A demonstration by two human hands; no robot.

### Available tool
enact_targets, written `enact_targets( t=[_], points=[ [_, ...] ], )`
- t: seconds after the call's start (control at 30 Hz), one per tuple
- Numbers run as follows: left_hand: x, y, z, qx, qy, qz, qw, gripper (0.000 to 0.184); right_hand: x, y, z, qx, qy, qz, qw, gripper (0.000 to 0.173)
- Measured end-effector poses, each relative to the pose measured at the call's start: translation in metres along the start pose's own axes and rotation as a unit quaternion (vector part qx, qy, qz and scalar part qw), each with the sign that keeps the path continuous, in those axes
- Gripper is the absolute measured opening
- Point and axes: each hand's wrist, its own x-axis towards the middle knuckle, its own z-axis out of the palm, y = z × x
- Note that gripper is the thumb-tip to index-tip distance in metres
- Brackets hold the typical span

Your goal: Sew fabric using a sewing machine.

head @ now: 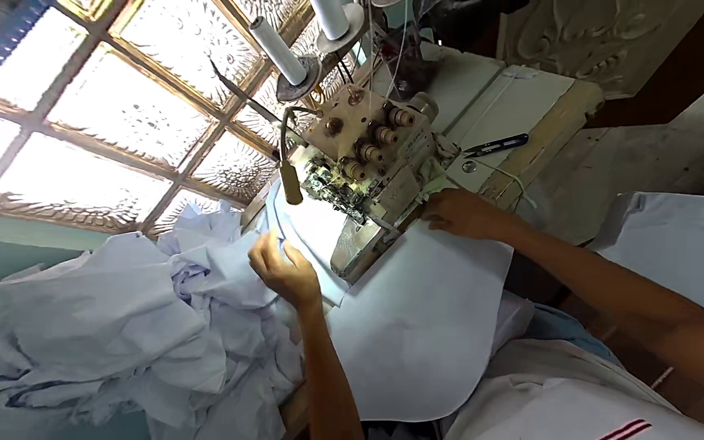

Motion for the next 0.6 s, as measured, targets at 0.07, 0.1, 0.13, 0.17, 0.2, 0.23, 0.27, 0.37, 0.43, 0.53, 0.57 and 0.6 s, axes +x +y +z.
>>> enact_targets(
  t=[0.07, 0.1, 0.13, 0.17, 0.2, 0.23, 0.27, 0.37, 0.43, 0.53, 0.57, 0.6],
  points=[
    [-0.045, 0.002, -0.024, -0.009, 0.005, -0.035, 0.999, 0.027, 0.004, 0.003, 0.0, -0.002, 0.0, -0.022, 1.0, 0.014],
    [-0.067, 0.0, -0.034, -0.012, 0.008, -0.052, 0.999, 0.024, 0.007, 0.004, 0.001, -0.005, 0.0, -0.025, 1.0, 0.015],
    [-0.086, -0.003, -0.042, -0.014, 0.008, -0.07, 0.997, 0.021, 0.009, 0.006, 0.001, -0.007, -0.003, -0.025, 1.0, 0.018],
    [-0.103, -0.005, -0.05, -0.021, 0.004, -0.092, 0.995, 0.018, 0.012, 0.006, 0.0, -0.009, -0.017, -0.02, 1.0, 0.022],
    [-0.117, -0.006, -0.057, -0.029, -0.004, -0.113, 0.993, 0.017, 0.015, 0.006, -0.002, -0.007, -0.035, -0.016, 0.999, 0.024],
    [-0.129, -0.008, -0.062, -0.034, -0.015, -0.131, 0.991, 0.016, 0.017, 0.005, -0.004, -0.003, -0.049, -0.017, 0.999, 0.023],
    [-0.138, -0.01, -0.066, -0.035, -0.029, -0.146, 0.988, 0.015, 0.019, 0.005, -0.005, 0.0, -0.055, -0.025, 0.998, 0.02],
    [-0.155, -0.017, -0.068, -0.021, -0.064, -0.166, 0.984, 0.014, 0.023, 0.005, -0.006, -0.002, -0.05, -0.044, 0.998, 0.012],
    [-0.156, -0.017, -0.067, -0.004, -0.066, -0.159, 0.985, 0.015, 0.021, 0.002, -0.009, -0.003, -0.046, -0.027, 0.999, 0.012],
    [-0.157, -0.016, -0.064, 0.022, -0.057, -0.152, 0.986, 0.015, 0.014, 0.005, -0.009, -0.002, -0.018, -0.013, 1.0, 0.018],
    [-0.157, -0.015, -0.064, 0.029, -0.055, -0.15, 0.987, 0.015, 0.013, 0.007, -0.008, -0.002, -0.008, -0.014, 1.0, 0.019],
    [-0.157, -0.015, -0.063, 0.034, -0.053, -0.15, 0.987, 0.015, 0.012, 0.01, -0.005, -0.005, 0.0, -0.018, 1.0, 0.019]
  ],
)
